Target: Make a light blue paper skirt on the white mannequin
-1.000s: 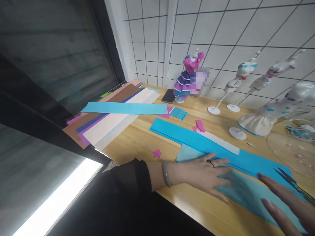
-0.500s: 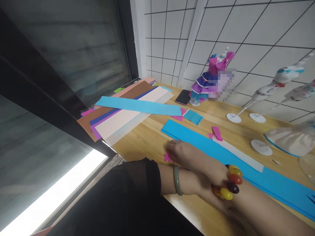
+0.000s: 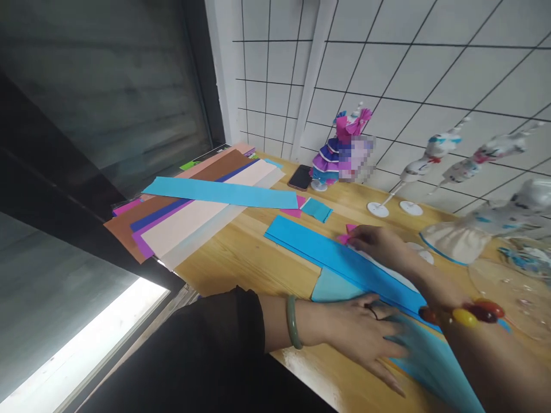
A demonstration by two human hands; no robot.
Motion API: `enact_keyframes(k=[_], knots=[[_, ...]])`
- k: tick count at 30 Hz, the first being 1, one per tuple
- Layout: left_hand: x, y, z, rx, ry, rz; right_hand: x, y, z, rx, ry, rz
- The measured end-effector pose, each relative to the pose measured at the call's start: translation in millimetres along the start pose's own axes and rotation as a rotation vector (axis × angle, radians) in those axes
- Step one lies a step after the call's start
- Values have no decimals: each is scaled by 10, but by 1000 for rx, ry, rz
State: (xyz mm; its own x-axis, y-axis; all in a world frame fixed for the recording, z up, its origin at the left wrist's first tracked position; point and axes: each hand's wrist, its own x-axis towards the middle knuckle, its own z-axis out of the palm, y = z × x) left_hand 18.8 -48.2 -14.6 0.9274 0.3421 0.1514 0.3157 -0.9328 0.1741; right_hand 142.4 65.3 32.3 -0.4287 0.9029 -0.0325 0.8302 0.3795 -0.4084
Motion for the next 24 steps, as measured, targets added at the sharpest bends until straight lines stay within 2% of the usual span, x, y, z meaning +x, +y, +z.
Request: enact_keyframes(k=[2,4,6,9,11,13,15,17,18,20,24], knots=[[-9,-24,38,17,32,102,21,324,-62,-28,85,104],[-8,-51,79,23,67,144,-17,544,-76,-40,152,179],[10,-72,115,31,124,161,-114,650,-80,-50,222,232],[72,-84,154,21,257,246,-381,648,-95,-46,284,263],[120,-85,168,-19,335,347,-623,579,-80,15,213,237],[150,-93,164,-39,434,397,-873,483,-14,109,7,149],[150,-119,137,-15,600,360,-1083,381,99,154,-125,119],[125,-166,84,16,777,309,-1225,290,223,121,-147,114],[107,-195,50,30,816,286,-1269,252,276,80,-120,120],[74,-260,-19,25,840,214,-1314,196,345,48,-102,115],[31,-392,-109,-123,793,-4,-1330,171,344,93,-133,62]])
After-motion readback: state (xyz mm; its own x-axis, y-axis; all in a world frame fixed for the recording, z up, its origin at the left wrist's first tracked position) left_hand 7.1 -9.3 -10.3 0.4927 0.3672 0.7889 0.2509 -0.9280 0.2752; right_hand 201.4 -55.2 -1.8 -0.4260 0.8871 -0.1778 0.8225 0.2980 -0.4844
